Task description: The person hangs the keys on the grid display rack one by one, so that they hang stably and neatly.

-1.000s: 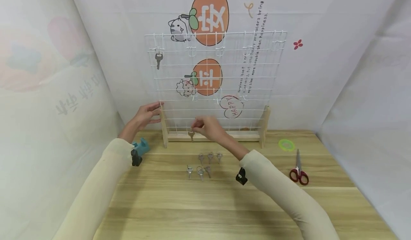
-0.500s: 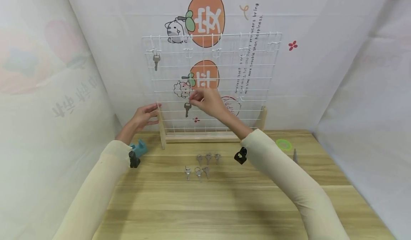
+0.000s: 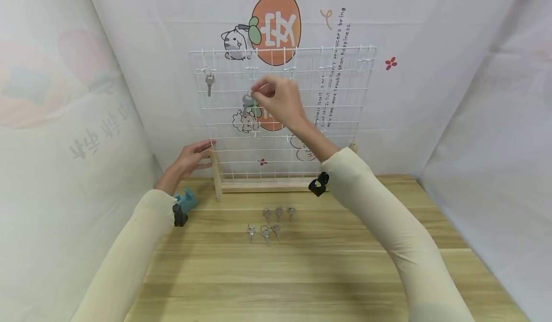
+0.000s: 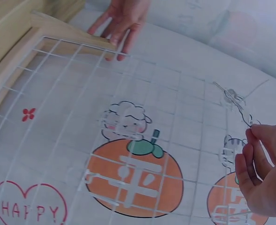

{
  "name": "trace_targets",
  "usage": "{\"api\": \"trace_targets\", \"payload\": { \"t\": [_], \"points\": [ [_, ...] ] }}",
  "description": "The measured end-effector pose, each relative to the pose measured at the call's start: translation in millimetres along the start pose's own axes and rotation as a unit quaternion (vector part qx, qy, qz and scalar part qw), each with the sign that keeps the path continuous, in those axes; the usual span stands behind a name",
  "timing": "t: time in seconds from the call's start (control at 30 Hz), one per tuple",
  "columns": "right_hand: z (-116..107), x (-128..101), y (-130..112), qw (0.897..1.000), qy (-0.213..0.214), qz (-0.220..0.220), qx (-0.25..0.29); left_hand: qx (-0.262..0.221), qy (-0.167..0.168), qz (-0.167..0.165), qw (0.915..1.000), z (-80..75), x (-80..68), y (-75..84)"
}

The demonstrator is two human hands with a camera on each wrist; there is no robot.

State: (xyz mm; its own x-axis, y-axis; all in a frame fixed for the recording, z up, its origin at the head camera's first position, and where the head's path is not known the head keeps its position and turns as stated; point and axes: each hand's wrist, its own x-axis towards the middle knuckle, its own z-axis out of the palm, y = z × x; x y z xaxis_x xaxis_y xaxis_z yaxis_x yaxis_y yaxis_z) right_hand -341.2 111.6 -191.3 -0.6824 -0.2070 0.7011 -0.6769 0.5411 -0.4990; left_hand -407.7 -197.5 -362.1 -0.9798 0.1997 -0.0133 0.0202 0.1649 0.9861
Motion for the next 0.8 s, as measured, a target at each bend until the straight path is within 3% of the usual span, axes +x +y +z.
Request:
{"api": "trace_targets", "payload": {
  "t": [0.3, 0.8],
  "points": [
    [-6, 26, -14, 0.998, 0.06, 0.026, -0.003, -0.001, 0.001, 0.004, 1.0, -0.6, -1.7, -3.0],
    [-4, 42, -15, 0.996, 0.059, 0.065, -0.035, 0.004, 0.001, 0.011, 0.9999, -0.9, -2.5, -1.5]
  ]
}}
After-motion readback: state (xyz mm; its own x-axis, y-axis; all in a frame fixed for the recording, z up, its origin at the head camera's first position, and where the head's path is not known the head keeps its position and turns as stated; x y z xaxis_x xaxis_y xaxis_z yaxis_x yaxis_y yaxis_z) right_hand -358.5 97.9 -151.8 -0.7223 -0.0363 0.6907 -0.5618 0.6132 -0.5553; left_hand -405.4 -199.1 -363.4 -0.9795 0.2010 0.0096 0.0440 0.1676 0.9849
